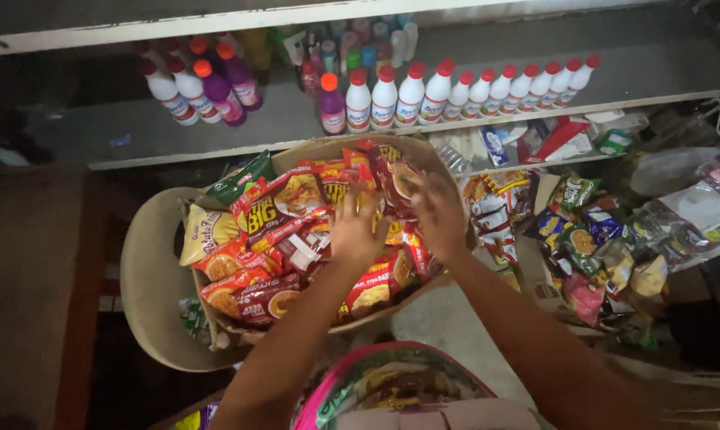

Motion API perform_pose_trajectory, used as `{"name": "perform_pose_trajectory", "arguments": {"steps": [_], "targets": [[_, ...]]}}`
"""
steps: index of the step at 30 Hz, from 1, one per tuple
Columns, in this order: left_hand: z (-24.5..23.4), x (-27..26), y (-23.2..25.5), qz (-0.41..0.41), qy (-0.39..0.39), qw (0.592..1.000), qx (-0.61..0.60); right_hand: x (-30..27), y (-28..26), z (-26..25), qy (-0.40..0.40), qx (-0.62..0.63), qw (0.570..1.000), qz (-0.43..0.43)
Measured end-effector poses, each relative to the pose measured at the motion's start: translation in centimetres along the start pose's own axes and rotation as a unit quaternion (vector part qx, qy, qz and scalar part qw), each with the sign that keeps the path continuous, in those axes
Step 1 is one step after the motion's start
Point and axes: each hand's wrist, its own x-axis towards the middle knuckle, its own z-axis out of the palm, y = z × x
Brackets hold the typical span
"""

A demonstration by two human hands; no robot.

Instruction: The person takes various packets of instant noodles from a plastic basin and arranges them on a store shelf. They handle multiple brands and flavors, placing them in rows and stacking them to fill the available space.

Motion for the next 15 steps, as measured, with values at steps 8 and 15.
{"name": "perform_pose_trajectory", "arguments": {"steps": [8, 15], "targets": [[-0.6, 0.9, -0.2, -0.058, -0.285, 0.928, 0.231, 1.5, 2.9, 3.3, 0.004, -0.127, 0.991, -0.049], [-0.4, 2.3, 0.5, -0.104, -0.338, 0.903, 0.246, 5.5, 6.1, 3.4, -0.159, -0.125, 0.957, 0.208]]}}
